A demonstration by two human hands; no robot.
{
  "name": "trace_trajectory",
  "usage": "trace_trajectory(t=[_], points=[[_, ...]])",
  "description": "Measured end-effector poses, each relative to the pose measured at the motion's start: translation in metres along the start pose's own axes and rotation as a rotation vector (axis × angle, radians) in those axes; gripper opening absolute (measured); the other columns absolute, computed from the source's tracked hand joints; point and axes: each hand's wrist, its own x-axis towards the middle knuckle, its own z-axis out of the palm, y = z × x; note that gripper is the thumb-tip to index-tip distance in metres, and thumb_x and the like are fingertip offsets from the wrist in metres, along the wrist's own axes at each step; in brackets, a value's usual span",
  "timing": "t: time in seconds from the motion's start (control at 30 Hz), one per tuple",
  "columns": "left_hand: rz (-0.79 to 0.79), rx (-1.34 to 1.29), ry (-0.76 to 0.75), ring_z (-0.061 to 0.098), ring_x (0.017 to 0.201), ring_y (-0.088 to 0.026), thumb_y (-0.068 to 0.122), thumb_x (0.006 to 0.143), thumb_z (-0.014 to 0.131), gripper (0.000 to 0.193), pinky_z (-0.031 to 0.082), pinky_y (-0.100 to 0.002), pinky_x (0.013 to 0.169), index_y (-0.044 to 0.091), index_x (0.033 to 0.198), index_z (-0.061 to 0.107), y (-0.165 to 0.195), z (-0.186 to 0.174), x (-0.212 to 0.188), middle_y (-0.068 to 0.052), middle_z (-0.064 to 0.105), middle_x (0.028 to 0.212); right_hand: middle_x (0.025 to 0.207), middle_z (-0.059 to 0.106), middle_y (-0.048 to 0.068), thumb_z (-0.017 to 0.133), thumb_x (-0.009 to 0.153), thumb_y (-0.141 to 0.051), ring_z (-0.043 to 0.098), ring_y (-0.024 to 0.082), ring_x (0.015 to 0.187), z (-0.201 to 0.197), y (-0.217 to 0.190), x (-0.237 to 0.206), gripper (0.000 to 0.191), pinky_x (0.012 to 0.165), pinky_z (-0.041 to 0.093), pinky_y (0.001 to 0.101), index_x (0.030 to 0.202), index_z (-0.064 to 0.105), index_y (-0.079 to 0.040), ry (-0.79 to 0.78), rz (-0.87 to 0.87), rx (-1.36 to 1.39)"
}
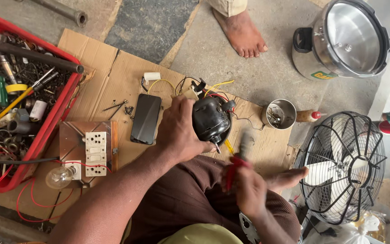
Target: The person uses pliers to manipulate wires and components on a small electric motor. They then use a screwdriver to remove the motor casing, exposing the internal windings, and reattach the casing.
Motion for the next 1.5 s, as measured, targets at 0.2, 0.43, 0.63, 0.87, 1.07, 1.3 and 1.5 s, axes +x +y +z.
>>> trace_trajectory(t=[0.2,0.43,0.63,0.87,1.07,1.3,1.5], points=[[-0.035,-0.049,-0.014,0.056,0.112,-0.040,0.040,0.039,0.106,0.116,0.053,-0.054,0.089,0.008,0.127,0.037,0.004,0.001,0.000,-0.017,0.046,0.126,0.091,0.073,0.014,0.040,0.096,-0.041,0.071,0.019,0.068,-0.006,0.004,-0.001,0.055,0.056,0.059,0.0310,0.130,0.059,-0.003,0.100,0.183,0.125],[-0.022,-0.045,0.023,0.057,0.110,-0.041,0.039,0.039,0.106,0.112,0.052,-0.054,0.089,0.007,0.123,0.039,0.009,0.005,-0.001,-0.018,0.047,0.124,0.087,0.071,0.016,0.041,0.104,-0.039,0.068,0.020,0.065,-0.005,0.002,0.000,0.052,0.055,0.058,0.0319,0.125,0.061,0.004,0.049,0.243,-0.013],[0.040,-0.044,0.083,0.058,0.109,-0.040,0.039,0.041,0.105,0.109,0.052,-0.053,0.089,0.006,0.122,0.040,0.008,0.003,0.001,-0.019,0.048,0.122,0.085,0.072,0.015,0.036,0.101,-0.045,0.069,0.022,0.064,-0.003,-0.007,0.007,0.057,0.054,0.060,0.0341,0.122,0.063,0.002,0.106,0.413,-0.026],[-0.018,-0.051,0.047,0.058,0.110,-0.039,0.039,0.039,0.105,0.111,0.052,-0.052,0.091,0.007,0.122,0.040,0.012,0.004,0.002,-0.018,0.049,0.122,0.084,0.070,0.016,0.038,0.103,-0.047,0.068,0.023,0.064,0.001,-0.007,0.008,0.061,0.054,0.058,0.0360,0.123,0.062,0.006,0.093,0.428,-0.028],[-0.018,-0.059,0.054,0.057,0.108,-0.041,0.037,0.039,0.106,0.112,0.052,-0.053,0.090,0.006,0.124,0.040,0.012,0.002,0.000,-0.019,0.049,0.121,0.085,0.069,0.014,0.043,0.102,-0.044,0.065,0.024,0.064,-0.010,-0.013,0.011,0.056,0.056,0.057,0.0361,0.130,0.063,0.000,0.107,0.576,-0.014],[0.062,-0.090,0.119,0.058,0.107,-0.040,0.037,0.039,0.105,0.111,0.051,-0.053,0.089,0.004,0.122,0.041,0.005,0.002,0.002,-0.020,0.049,0.120,0.088,0.073,0.018,0.040,0.104,-0.048,0.070,0.026,0.069,-0.057,-0.015,0.011,0.063,0.059,0.061,0.0400,0.117,0.064,0.009,0.198,0.447,-0.143],[-0.048,-0.172,0.112,0.058,0.109,-0.037,0.038,0.036,0.106,0.114,0.052,-0.050,0.093,0.003,0.125,0.044,0.004,0.001,0.009,-0.018,0.052,0.117,0.092,0.072,0.017,0.029,0.097,-0.056,0.069,0.025,0.068,-0.045,0.001,0.002,0.072,0.057,0.058,0.0389,0.124,0.060,0.003,0.177,0.418,0.079]])
